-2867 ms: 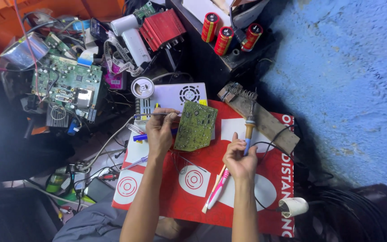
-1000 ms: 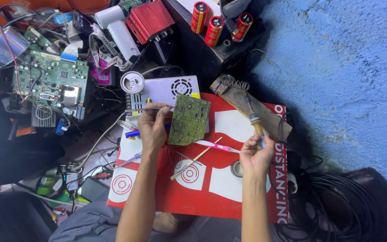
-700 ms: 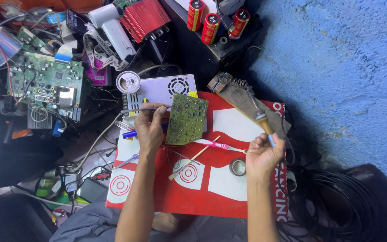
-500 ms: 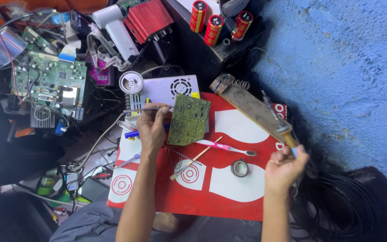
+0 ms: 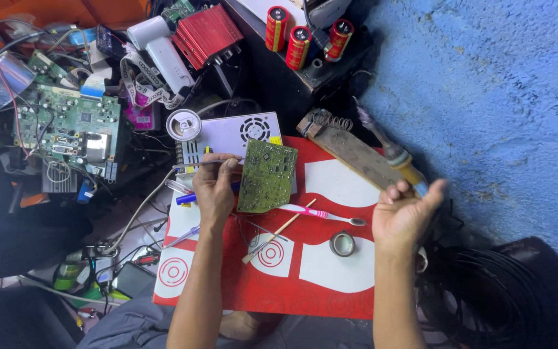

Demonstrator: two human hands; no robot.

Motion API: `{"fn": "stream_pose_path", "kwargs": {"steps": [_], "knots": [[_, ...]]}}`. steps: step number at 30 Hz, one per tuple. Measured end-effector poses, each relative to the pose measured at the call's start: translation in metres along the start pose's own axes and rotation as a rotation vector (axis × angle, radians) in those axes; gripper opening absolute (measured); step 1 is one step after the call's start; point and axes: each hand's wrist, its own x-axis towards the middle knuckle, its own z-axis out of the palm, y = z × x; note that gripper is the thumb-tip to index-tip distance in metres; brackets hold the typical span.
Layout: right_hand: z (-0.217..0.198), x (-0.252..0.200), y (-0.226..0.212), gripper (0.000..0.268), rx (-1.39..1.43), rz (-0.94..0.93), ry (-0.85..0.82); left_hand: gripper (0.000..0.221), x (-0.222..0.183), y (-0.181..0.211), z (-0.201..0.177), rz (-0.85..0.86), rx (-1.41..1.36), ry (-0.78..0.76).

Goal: A person uses a soldering iron to repair or modify components on a green circuit board at a workbench.

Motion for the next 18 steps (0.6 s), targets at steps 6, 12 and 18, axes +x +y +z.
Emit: {"fn": "stream_pose_path", "kwargs": {"steps": [6,12,18], "knots": [[0.039,-0.006,0.012,0.038,-0.08,0.043,-0.25,0.006,0.001,-0.004,0.0,-0.012,-0.01,0.001],[-0.024,0.057,-0.005,0.035,0.181,0.143,-0.22,0.004,0.001,-0.003,0.0,-0.022,0.003,0.008],[-0.077,0.112,-0.002,0.023,0.592,0.49,-0.316,0.002,0.0,0.003,0.002,-0.005,0.006,0.014]]}}
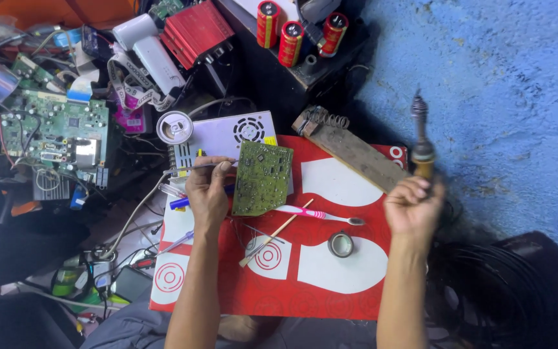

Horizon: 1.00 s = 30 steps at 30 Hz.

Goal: A person uses a soldering iron to repair or modify components on a green circuit board at a workbench.

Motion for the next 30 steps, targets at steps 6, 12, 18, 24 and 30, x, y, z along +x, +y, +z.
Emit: {"fn": "stream_pose_path", "kwargs": {"steps": [6,12,18,24,30], "knots": [[0.063,-0.016,0.079,0.022,0.304,0.399,-0.187,0.003,0.0,0.0,0.002,-0.002,-0.011,0.006],[0.071,0.005,0.105,0.027,-0.415,-0.179,-0.185,0.004,0.003,-0.009,-0.002,0.002,-0.007,0.005],[0.087,-0.012,0.11,0.044,-0.888,-0.433,-0.374,0.006,0.002,-0.002,-0.001,-0.022,-0.03,0.0],[0.056,-0.031,0.129,0.032,-1.162,-0.607,-0.511,0.004,0.002,-0.001,0.0,0.009,0.017,0.001],[0.03,-0.014,0.156,0.036,-1.127,-0.505,-0.496,0.004,0.001,-0.004,-0.001,-0.02,0.009,0.019]]}}
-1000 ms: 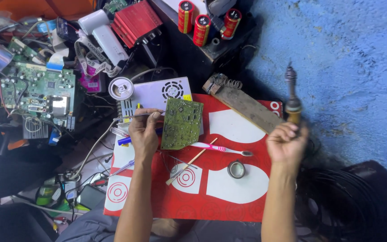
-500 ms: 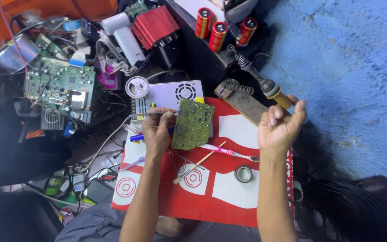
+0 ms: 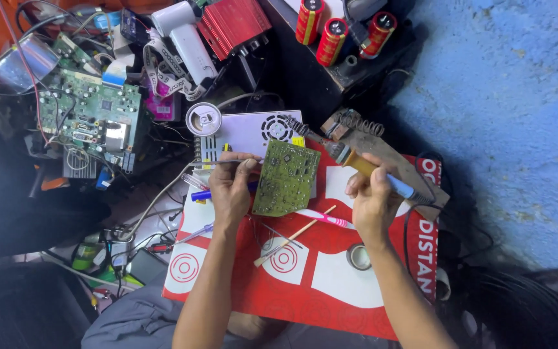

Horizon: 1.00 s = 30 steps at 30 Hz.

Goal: A person uses a soldering iron to repair or modify components on a green circuit board at a workbench.

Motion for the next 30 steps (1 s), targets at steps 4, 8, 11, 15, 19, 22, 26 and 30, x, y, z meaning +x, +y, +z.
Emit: {"fn": "stream_pose_path", "kwargs": {"steps": [4,8,11,15,19,22,26,30], "knots": [[-0.001,-0.007,0.012,0.044,0.0,0.002,-0.056,0.005,0.003,-0.005,0.0,-0.004,0.006,0.014],[-0.005,-0.004,0.015,0.054,0.032,0.044,-0.111,0.002,-0.002,-0.002,0.002,-0.006,-0.006,0.049],[0.0,-0.007,0.02,0.047,0.057,0.036,-0.132,0.002,-0.004,-0.002,0.005,-0.015,-0.007,0.077],[0.0,-0.026,0.035,0.034,-0.081,-0.058,-0.16,0.002,-0.002,-0.001,0.006,-0.032,-0.028,0.086],[0.006,-0.029,0.027,0.028,-0.203,-0.167,-0.186,0.002,-0.005,0.001,0.007,-0.011,-0.003,0.085],[0.014,-0.023,0.018,0.028,-0.275,-0.294,-0.211,0.002,-0.003,0.005,0.008,0.027,0.03,0.071],[0.015,-0.018,0.018,0.025,-0.343,-0.372,-0.26,0.002,-0.003,0.002,0.006,-0.037,0.01,0.08],[0.014,-0.02,0.014,0.024,-0.387,-0.415,-0.302,0.003,-0.003,-0.001,0.005,-0.034,0.018,0.084]]}}
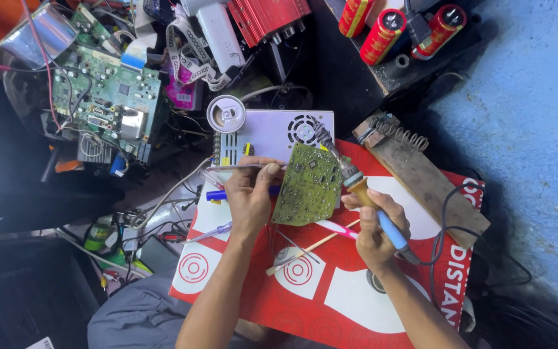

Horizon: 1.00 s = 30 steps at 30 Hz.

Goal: A person uses a soldering iron to repair or modify components on a green circuit board at a workbench.

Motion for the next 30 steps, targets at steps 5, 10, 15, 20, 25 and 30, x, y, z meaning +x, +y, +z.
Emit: {"fn": "stream_pose_path", "kwargs": {"steps": [5,10,15,20,25,30], "knots": [[-0.015,-0.013,0.0,0.024,0.033,0.061,-0.026,0.003,-0.001,0.003,0.0,-0.034,-0.041,0.005],[-0.016,-0.007,-0.002,0.024,0.012,0.022,-0.036,0.003,-0.001,0.0,0.0,-0.034,-0.041,-0.002],[-0.01,0.008,-0.012,0.026,0.005,-0.008,-0.143,0.003,-0.002,0.004,0.002,-0.012,-0.006,-0.011],[0.005,0.03,-0.007,0.022,0.145,0.02,-0.191,0.003,-0.002,0.004,0.0,0.014,0.016,-0.021],[0.014,0.072,-0.012,0.014,0.059,-0.049,-0.322,0.004,0.0,0.004,0.0,0.022,-0.001,-0.02],[0.032,0.098,-0.002,0.025,-0.039,-0.092,-0.377,0.005,0.0,0.002,-0.002,0.025,-0.006,-0.023]]}}
